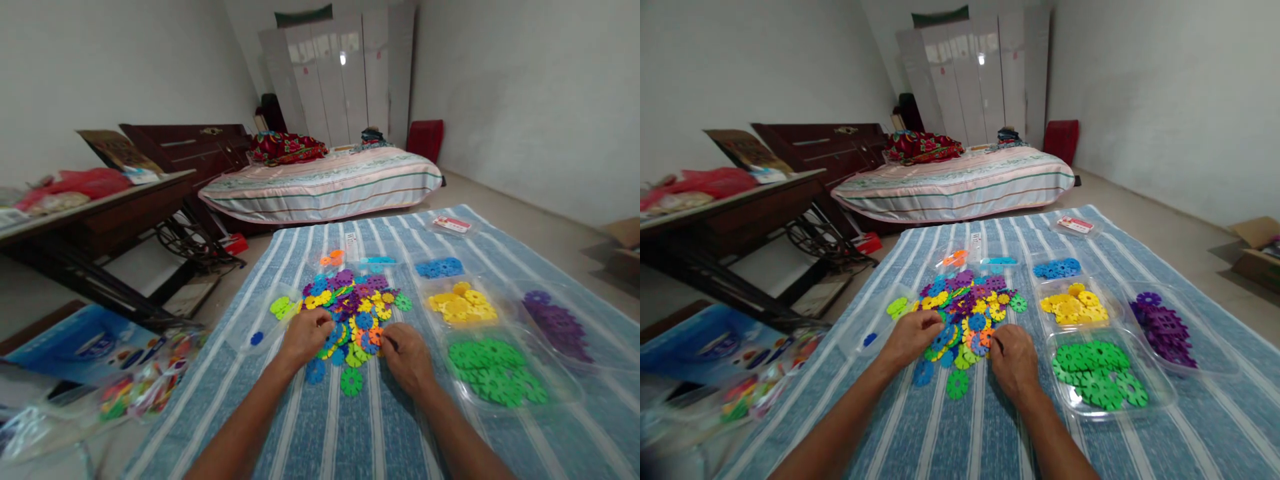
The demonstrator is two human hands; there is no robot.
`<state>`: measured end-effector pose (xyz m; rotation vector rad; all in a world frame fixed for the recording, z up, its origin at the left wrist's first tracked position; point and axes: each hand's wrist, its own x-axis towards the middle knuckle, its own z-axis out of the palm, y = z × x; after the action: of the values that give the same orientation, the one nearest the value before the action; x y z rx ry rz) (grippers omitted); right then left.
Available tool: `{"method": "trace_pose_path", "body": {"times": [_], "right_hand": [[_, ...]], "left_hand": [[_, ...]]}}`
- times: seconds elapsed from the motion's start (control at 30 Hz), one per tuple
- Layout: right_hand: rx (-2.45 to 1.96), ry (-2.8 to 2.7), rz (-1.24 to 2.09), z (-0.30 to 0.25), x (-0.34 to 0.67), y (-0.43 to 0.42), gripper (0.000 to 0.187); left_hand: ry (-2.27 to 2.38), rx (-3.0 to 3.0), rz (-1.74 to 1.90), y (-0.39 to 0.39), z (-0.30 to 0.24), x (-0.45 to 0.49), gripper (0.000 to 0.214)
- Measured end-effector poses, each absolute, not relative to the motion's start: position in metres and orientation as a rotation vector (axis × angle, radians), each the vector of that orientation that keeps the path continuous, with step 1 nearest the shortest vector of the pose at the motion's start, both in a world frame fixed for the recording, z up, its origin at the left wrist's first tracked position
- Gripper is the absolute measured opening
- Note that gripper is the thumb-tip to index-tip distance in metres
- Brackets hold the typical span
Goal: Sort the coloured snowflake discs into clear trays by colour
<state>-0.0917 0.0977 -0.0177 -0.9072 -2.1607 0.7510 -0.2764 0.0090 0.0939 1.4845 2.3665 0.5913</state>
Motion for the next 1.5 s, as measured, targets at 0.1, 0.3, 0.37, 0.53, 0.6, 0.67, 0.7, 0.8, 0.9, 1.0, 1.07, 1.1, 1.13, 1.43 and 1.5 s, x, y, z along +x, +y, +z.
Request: {"method": "trace_pose_path", "body": {"times": [0.1, 0.3, 0.37, 0.53, 0.6, 0.67, 0.7, 0.8, 0.9, 1.0, 1.07, 1.1, 1.13, 1.43, 1.5], "right_hand": [[-0.912, -2.168, 0.742, -0.018, -0.091, 0.097, 0.019], [-0.910, -2.180, 0.738, -0.018, -0.090, 0.098, 0.018], [-0.909, -2.178, 0.742, -0.017, -0.090, 0.098, 0.018], [-0.912, -2.172, 0.753, -0.017, -0.091, 0.098, 0.018], [-0.921, -2.167, 0.752, -0.017, -0.091, 0.098, 0.018], [-0.927, -2.163, 0.754, -0.017, -0.092, 0.098, 0.017], [-0.925, -2.160, 0.755, -0.017, -0.092, 0.098, 0.017], [-0.913, -2.150, 0.755, -0.017, -0.092, 0.097, 0.016], [-0.910, -2.140, 0.752, -0.015, -0.093, 0.097, 0.016], [-0.909, -2.136, 0.749, -0.013, -0.093, 0.097, 0.016], [-0.905, -2.134, 0.746, -0.013, -0.093, 0.097, 0.016], [-0.902, -2.134, 0.745, -0.013, -0.093, 0.097, 0.016], [-0.898, -2.133, 0.744, -0.013, -0.093, 0.097, 0.016], [-0.887, -2.152, 0.707, -0.013, -0.092, 0.098, 0.019], [-0.884, -2.158, 0.707, -0.013, -0.092, 0.098, 0.018]], "left_hand": [[2.484, 1.506, 0.392, -0.013, 0.086, -0.278, 0.016], [2.622, 1.563, 0.037, -0.016, 0.072, -0.261, 0.024], [2.624, 1.560, -0.015, -0.014, 0.070, -0.259, 0.026], [2.584, 1.558, -0.030, -0.014, 0.072, -0.263, 0.025], [2.578, 1.559, -0.020, -0.015, 0.077, -0.266, 0.025], [2.602, 1.559, -0.004, -0.015, 0.083, -0.269, 0.025], [2.613, 1.562, 0.013, -0.013, 0.086, -0.271, 0.026], [2.591, 1.554, 0.145, -0.002, 0.096, -0.274, 0.027], [2.489, 1.540, 0.360, 0.024, 0.104, -0.268, 0.024], [2.279, 1.457, 0.604, 0.064, 0.114, -0.247, 0.023], [2.071, 1.334, 0.819, 0.094, 0.122, -0.228, 0.020], [1.965, 1.249, 0.931, 0.108, 0.127, -0.218, 0.016], [1.873, 1.167, 1.010, 0.120, 0.131, -0.209, 0.017], [1.939, 1.293, 1.033, 0.097, 0.110, -0.222, 0.017], [2.028, 1.343, 0.937, 0.066, 0.100, -0.241, 0.017]]}}
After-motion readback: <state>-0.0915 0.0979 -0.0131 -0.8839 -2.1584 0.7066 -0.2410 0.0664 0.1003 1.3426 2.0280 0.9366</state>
